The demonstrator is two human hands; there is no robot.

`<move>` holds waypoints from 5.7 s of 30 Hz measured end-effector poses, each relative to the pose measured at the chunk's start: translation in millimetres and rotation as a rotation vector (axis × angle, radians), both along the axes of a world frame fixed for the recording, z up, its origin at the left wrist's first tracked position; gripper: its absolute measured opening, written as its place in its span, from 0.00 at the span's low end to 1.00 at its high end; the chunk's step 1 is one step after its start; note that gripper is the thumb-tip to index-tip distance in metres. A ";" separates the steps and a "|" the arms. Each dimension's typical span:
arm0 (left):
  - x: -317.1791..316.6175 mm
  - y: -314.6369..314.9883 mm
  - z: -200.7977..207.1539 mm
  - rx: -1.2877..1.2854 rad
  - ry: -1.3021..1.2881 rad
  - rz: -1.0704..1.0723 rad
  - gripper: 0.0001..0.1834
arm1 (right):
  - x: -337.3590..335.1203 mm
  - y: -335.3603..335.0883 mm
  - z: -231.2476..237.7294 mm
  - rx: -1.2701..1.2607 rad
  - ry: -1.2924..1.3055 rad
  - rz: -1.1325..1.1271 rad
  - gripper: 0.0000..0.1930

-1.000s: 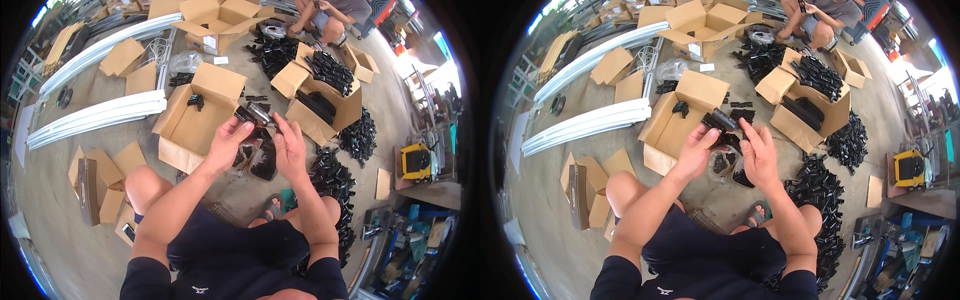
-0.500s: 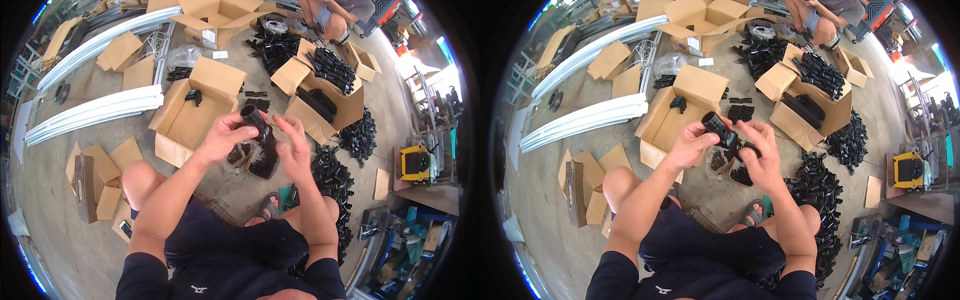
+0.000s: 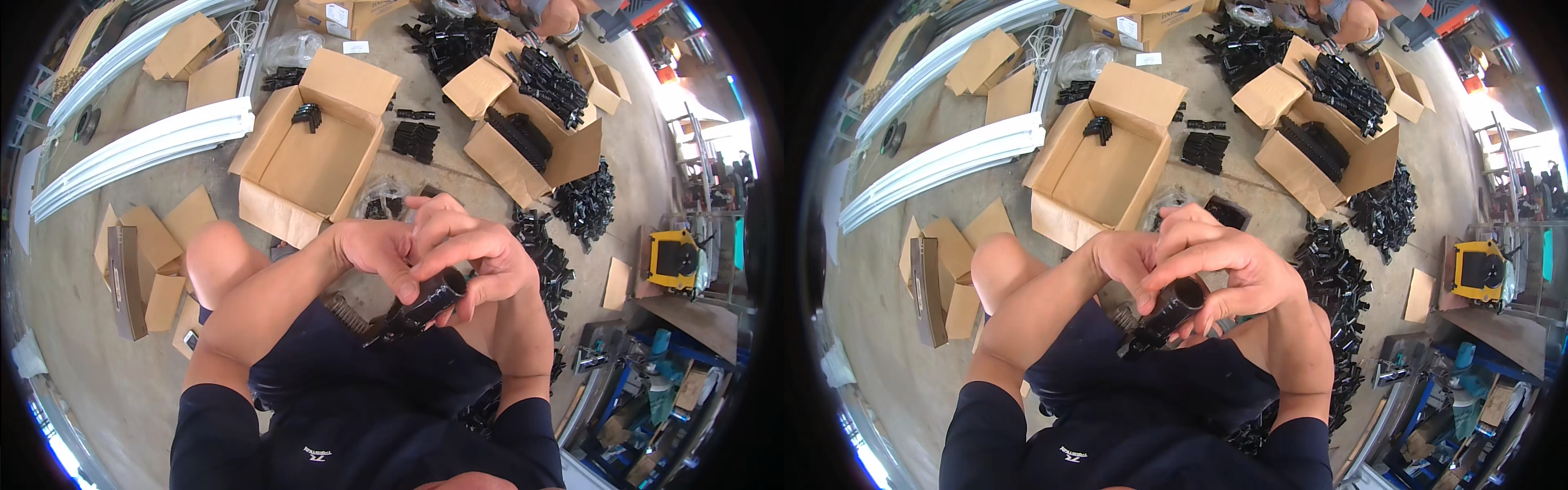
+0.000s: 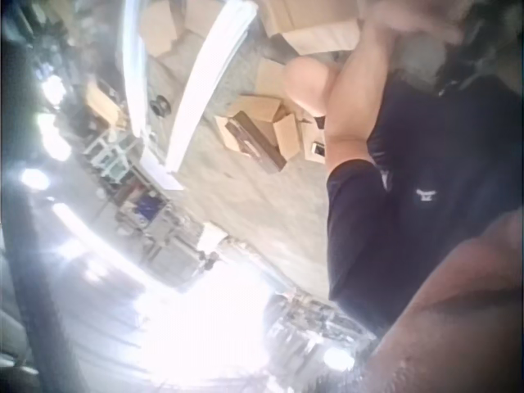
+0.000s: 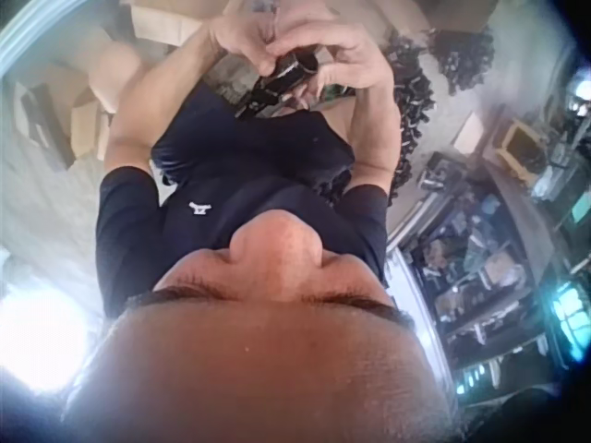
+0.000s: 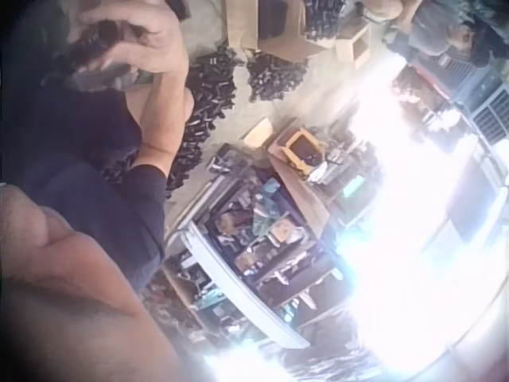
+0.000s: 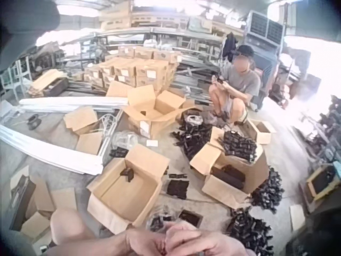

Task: The person joins small black metal components by hand while seated on a stool, picking pieces from a cardboard box and a small plastic container.

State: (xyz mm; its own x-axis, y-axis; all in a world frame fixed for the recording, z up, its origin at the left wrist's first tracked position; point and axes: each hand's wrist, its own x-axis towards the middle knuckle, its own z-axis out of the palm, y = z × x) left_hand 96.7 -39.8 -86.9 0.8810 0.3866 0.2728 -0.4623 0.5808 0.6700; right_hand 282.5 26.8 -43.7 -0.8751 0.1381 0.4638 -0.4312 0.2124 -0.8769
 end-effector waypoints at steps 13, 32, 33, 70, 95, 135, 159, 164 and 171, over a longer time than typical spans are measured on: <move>-3.9 23.9 1.9 0.428 0.567 1.214 0.22 | 28.5 18.9 8.2 0.500 -0.198 -0.824 0.25; 4.0 19.9 -10.6 0.441 0.753 1.188 0.22 | 9.2 10.4 -13.0 0.361 -0.227 -1.045 0.21; 3.5 19.8 -13.5 0.371 0.729 1.165 0.23 | 8.5 10.1 -12.8 0.369 -0.223 -1.048 0.21; -5.8 21.8 -0.5 0.132 0.687 1.015 0.24 | 7.6 16.9 -23.8 0.171 -0.214 -0.990 0.20; 1.4 22.0 -14.8 0.070 0.564 1.049 0.26 | -0.5 12.1 -39.7 -0.063 -0.135 -0.974 0.17; -59.2 10.3 -11.6 0.365 1.306 1.167 0.22 | 29.3 49.6 -402.0 0.962 -1.086 -0.798 0.13; -35.3 17.8 -0.4 0.266 1.227 1.114 0.19 | 33.9 19.1 -110.1 -1.056 -0.540 -0.511 0.09; -30.2 8.4 -5.6 0.421 1.244 1.191 0.20 | 47.9 6.4 -111.3 -0.798 -0.717 -0.781 0.11; -25.0 -3.4 -13.8 0.851 1.485 1.212 0.21 | 38.9 12.4 -95.3 -0.477 -0.566 -1.125 0.09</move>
